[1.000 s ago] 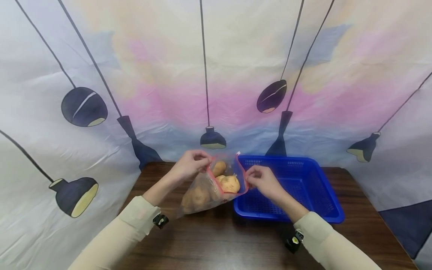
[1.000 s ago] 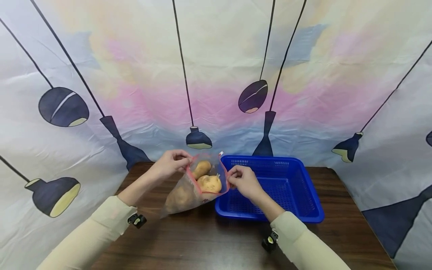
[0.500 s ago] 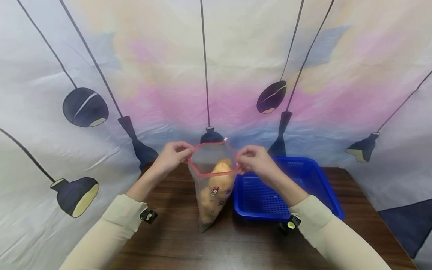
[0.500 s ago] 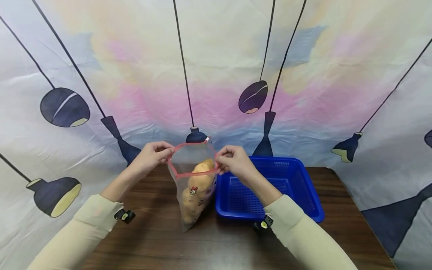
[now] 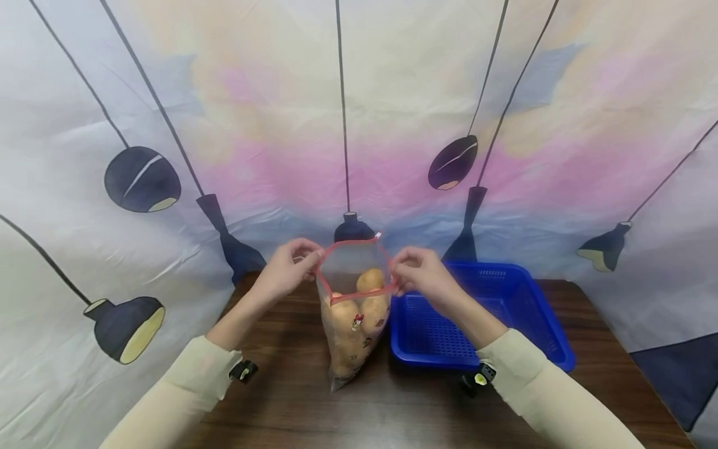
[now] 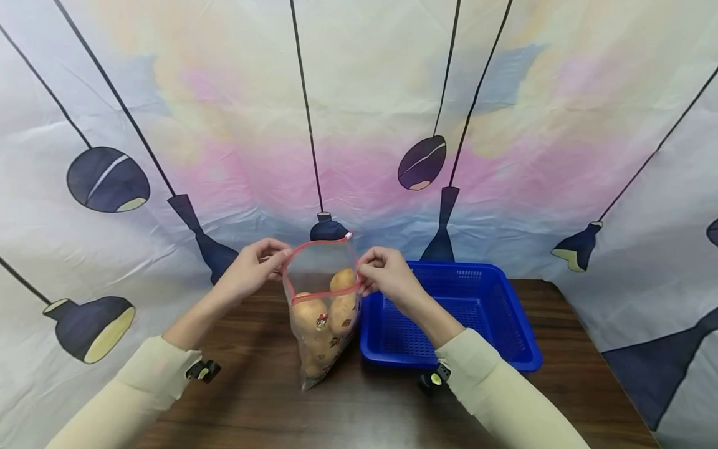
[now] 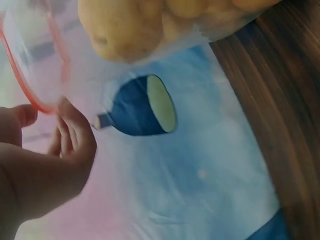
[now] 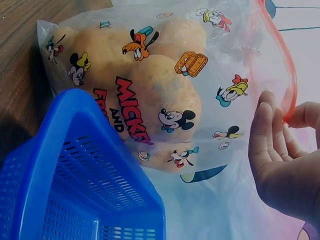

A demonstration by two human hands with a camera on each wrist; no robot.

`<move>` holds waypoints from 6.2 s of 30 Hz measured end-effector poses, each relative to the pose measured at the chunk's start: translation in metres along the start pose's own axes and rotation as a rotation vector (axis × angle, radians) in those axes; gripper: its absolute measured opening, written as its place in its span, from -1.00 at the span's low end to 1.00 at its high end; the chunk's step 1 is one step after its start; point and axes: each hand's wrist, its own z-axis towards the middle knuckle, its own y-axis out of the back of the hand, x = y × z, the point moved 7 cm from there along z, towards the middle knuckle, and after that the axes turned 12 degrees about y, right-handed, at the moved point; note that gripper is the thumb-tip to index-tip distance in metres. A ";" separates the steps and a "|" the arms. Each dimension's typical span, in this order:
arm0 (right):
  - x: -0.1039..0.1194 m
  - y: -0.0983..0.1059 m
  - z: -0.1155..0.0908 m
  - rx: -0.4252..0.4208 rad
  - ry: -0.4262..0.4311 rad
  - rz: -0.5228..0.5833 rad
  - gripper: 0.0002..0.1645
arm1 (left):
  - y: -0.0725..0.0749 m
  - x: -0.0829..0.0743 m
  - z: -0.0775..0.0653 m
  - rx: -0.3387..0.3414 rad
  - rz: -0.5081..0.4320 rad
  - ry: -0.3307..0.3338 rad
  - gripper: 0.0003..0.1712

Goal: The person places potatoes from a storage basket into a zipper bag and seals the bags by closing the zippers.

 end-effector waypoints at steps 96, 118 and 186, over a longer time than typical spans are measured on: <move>0.008 -0.027 -0.003 0.081 0.404 -0.498 -0.86 | -0.070 -0.102 -0.032 0.037 0.699 -0.714 -0.89; 0.007 -0.029 -0.009 0.075 0.429 -0.520 -0.84 | -0.080 -0.093 -0.020 0.115 0.812 -0.779 -0.94; 0.013 0.002 -0.031 -0.011 0.573 -0.737 -0.88 | -0.010 -0.045 0.008 0.167 0.725 -0.580 -0.93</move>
